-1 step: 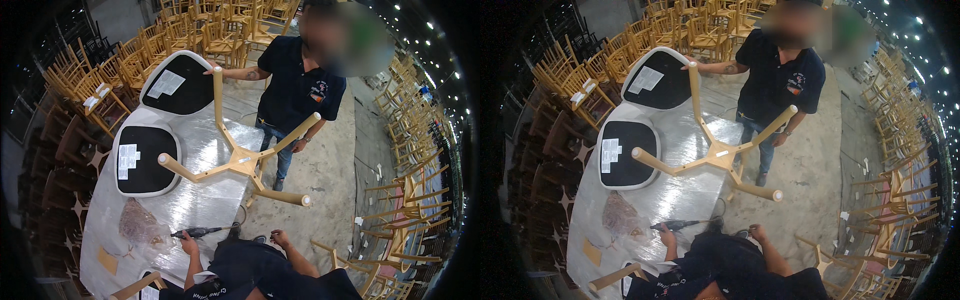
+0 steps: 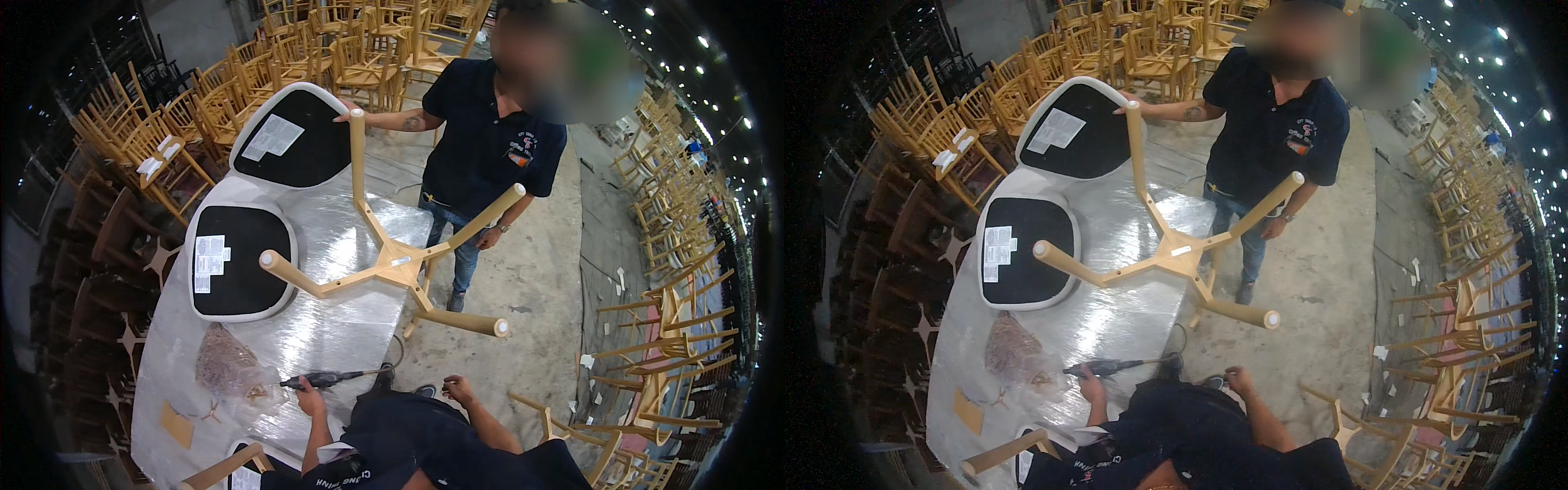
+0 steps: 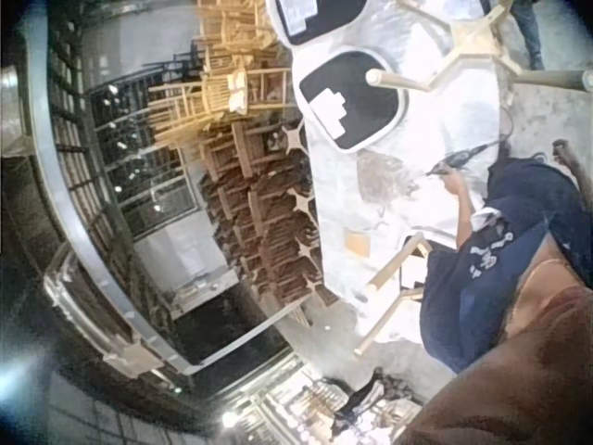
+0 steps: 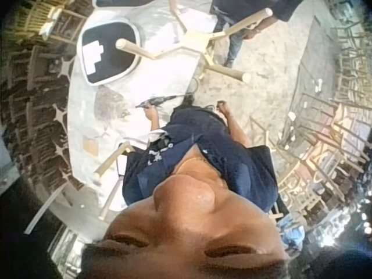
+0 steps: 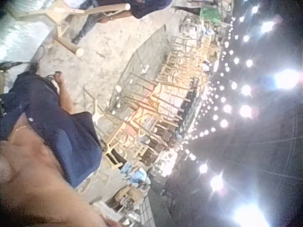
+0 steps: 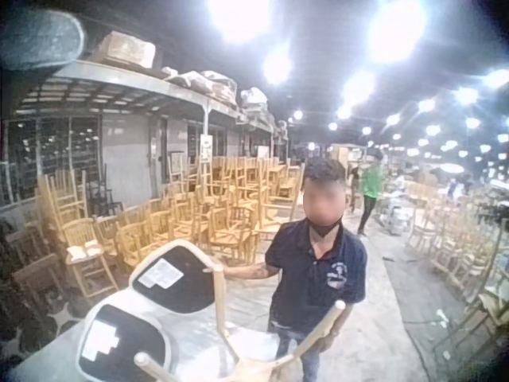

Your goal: The person assembles wooden chairs by attaching five-legged bases to white seat shells using a pneumatic drill. They pick up bases, align them with the seats, fasten them with screws, and move completed chairs aside.

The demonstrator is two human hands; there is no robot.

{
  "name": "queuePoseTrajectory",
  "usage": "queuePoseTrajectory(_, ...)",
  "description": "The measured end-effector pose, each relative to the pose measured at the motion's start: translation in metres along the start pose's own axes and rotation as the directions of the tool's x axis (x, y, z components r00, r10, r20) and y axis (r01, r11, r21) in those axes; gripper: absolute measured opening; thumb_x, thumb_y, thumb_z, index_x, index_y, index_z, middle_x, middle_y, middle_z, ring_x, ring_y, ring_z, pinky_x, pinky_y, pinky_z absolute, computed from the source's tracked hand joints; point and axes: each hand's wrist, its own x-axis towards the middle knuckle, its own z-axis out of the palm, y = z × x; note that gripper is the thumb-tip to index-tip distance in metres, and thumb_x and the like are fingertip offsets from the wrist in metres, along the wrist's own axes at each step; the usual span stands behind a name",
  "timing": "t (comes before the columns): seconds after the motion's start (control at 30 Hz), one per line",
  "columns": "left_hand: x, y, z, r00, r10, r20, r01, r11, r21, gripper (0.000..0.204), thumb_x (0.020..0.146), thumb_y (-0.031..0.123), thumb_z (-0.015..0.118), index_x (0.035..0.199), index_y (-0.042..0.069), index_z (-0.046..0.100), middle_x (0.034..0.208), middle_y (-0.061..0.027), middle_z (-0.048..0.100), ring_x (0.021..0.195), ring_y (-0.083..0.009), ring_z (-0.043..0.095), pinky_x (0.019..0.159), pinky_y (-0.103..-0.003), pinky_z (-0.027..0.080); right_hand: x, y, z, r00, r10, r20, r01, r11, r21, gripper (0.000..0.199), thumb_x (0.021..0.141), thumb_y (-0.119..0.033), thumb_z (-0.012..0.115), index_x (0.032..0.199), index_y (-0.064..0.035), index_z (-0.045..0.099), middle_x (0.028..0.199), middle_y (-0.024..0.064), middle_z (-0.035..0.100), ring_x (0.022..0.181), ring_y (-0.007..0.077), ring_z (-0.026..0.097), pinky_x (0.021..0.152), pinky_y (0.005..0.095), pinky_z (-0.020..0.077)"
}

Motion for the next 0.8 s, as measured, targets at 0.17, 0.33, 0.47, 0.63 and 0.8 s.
queuePoseTrajectory(0.17,0.007,0.002,0.0,0.999,-0.024,0.028,0.022,0.998,0.051,0.087,0.101,0.078,0.039,0.119,-0.002,0.068,0.112,-0.0277,0.075,0.109,-0.0502,0.069,0.096,-0.057,0.052,-0.004,0.003,0.002,0.999,0.022,-0.023,-0.021,0.999,0.047,0.035,0.095,-0.006,0.065,0.128,0.0051,0.066,0.1,0.0169,0.078,0.072,0.0194,0.076,0.058,0.0298,0.0591)
queuePoseTrajectory(0.33,0.008,-0.002,-0.003,1.0,0.011,0.022,-0.011,1.0,0.005,0.088,0.101,0.078,0.039,0.118,-0.004,0.068,0.111,-0.0286,0.075,0.108,-0.0501,0.07,0.096,-0.058,0.052,-0.011,0.0,0.004,0.998,0.066,-0.012,-0.065,0.996,0.063,0.035,0.095,-0.007,0.064,0.129,0.0046,0.066,0.102,0.0178,0.078,0.074,0.0193,0.077,0.059,0.0288,0.0596)
queuePoseTrajectory(0.47,0.008,-0.001,-0.001,0.999,-0.009,0.032,0.008,1.0,0.02,0.089,0.101,0.078,0.039,0.119,-0.004,0.067,0.11,-0.0295,0.075,0.109,-0.0501,0.07,0.096,-0.058,0.051,-0.014,0.003,0.003,0.999,0.041,0.003,-0.041,0.998,0.053,0.035,0.096,-0.007,0.063,0.129,0.0045,0.066,0.103,0.0178,0.078,0.075,0.0192,0.077,0.06,0.0288,0.0601)
queuePoseTrajectory(0.63,0.003,0.004,0.005,0.998,-0.046,0.038,0.045,0.999,0.017,0.089,0.1,0.079,0.04,0.121,-0.003,0.068,0.111,-0.0297,0.075,0.109,-0.0505,0.069,0.097,-0.058,0.051,-0.009,0.01,-0.005,1.0,-0.012,-0.008,0.012,1.0,-0.006,0.036,0.096,-0.007,0.061,0.129,0.0066,0.066,0.103,0.0174,0.078,0.076,0.0195,0.078,0.061,0.0293,0.0609)
queuePoseTrajectory(0.8,-0.002,0.0,0.006,1.0,-0.016,0.001,0.016,0.998,-0.056,0.086,0.101,0.078,0.042,0.121,-0.002,0.069,0.112,-0.0274,0.075,0.109,-0.0498,0.069,0.095,-0.056,0.051,-0.01,0.01,0.0,1.0,-0.02,-0.018,0.02,0.999,-0.028,0.036,0.096,-0.01,0.064,0.127,0.0075,0.068,0.098,0.0155,0.079,0.076,0.0189,0.077,0.061,0.0299,0.0605)
